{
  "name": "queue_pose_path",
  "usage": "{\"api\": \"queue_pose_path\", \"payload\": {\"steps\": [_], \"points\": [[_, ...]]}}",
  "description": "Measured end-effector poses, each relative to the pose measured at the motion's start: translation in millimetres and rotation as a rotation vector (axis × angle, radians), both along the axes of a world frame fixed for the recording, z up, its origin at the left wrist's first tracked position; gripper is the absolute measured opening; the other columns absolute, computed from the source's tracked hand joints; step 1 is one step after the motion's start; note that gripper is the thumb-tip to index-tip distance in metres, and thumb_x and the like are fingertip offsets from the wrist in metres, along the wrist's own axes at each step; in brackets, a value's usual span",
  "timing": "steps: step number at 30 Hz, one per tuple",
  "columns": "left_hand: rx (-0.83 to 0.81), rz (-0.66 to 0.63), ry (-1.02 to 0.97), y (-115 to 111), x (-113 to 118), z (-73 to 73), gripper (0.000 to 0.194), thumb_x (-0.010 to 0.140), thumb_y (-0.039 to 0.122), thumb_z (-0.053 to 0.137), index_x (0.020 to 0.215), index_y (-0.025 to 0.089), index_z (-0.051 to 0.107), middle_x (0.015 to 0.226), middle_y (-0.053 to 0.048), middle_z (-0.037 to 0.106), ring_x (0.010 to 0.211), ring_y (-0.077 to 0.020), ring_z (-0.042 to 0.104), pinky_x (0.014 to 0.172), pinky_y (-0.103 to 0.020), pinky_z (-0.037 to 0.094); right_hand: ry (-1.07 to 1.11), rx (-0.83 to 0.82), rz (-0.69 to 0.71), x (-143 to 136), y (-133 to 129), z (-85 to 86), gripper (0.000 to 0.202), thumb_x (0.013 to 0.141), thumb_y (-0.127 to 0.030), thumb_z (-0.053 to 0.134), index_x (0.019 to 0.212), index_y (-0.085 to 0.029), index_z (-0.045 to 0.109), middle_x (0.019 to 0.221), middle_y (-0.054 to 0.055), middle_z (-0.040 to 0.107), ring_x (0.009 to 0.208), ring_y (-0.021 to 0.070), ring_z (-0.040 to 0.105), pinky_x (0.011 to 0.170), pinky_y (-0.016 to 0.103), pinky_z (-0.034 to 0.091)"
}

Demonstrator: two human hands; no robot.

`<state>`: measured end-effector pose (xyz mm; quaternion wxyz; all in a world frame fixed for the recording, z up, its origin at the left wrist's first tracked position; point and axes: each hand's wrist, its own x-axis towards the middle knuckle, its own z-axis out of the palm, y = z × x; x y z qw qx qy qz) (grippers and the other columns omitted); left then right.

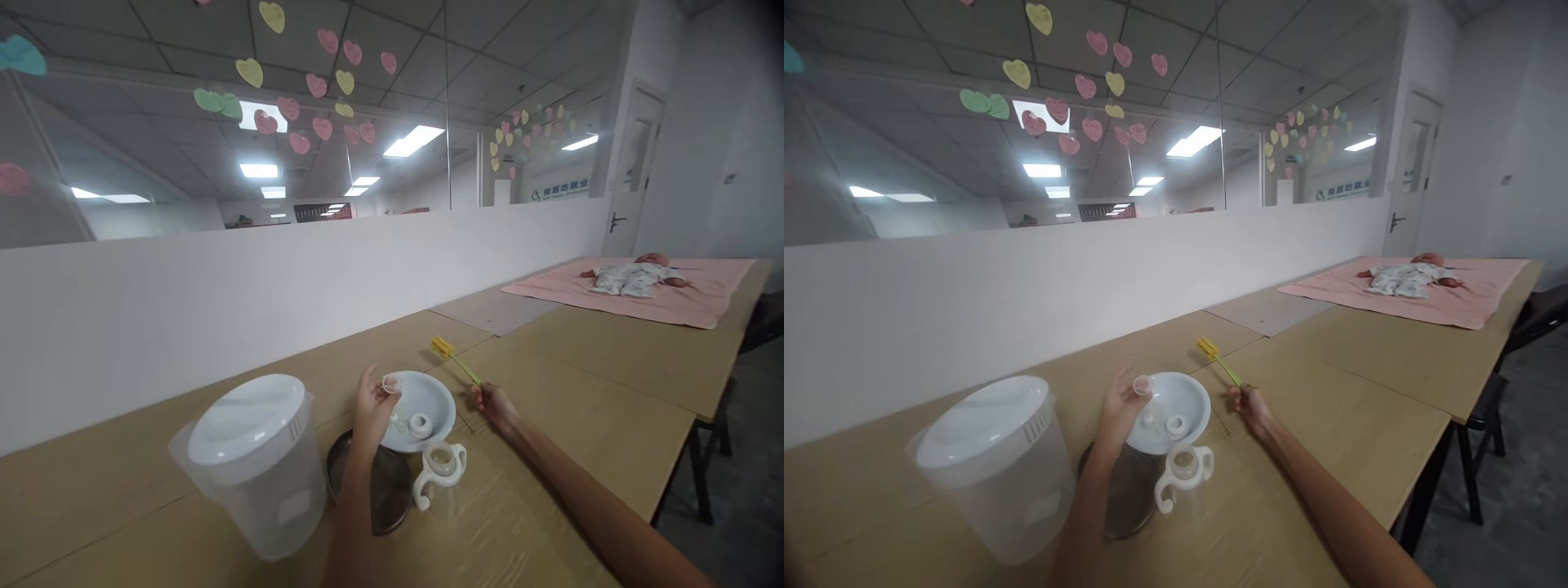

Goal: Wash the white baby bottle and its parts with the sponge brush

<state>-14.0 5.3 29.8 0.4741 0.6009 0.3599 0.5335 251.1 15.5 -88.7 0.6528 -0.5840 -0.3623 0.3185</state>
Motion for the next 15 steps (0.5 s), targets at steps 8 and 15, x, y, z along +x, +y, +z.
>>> {"api": "queue_pose_path", "payload": {"steps": [8, 15], "points": [[0.031, 0.082, -0.051, 7, -1, -3.9, 0.057, 0.076, 0.035, 0.060, 0.127, 0.013, 0.044, 0.101, -0.012, 0.069, 0.095, -0.0200, 0.063, 0.084, -0.031, 0.046, 0.268, 0.026, 0.200, -5, 2, -2.8, 0.008, 0.063, -0.021, 0.049, 0.061, -0.020, 0.042, 0.050, -0.003, 0.046, 0.042, 0.0082, 0.042, 0.039, 0.020, 0.034], [0.045, 0.080, -0.107, 4, 18, -7.7, 0.052, 0.081, 0.035, 0.055, 0.128, 0.015, 0.044, 0.108, -0.012, 0.067, 0.104, -0.0204, 0.059, 0.089, -0.031, 0.042, -0.029, 0.038, 0.148, -22, -6, 5.8, 0.017, 0.059, -0.032, 0.042, 0.061, -0.018, 0.052, 0.041, -0.007, 0.029, 0.036, 0.0069, 0.023, 0.038, 0.023, 0.016]]}}
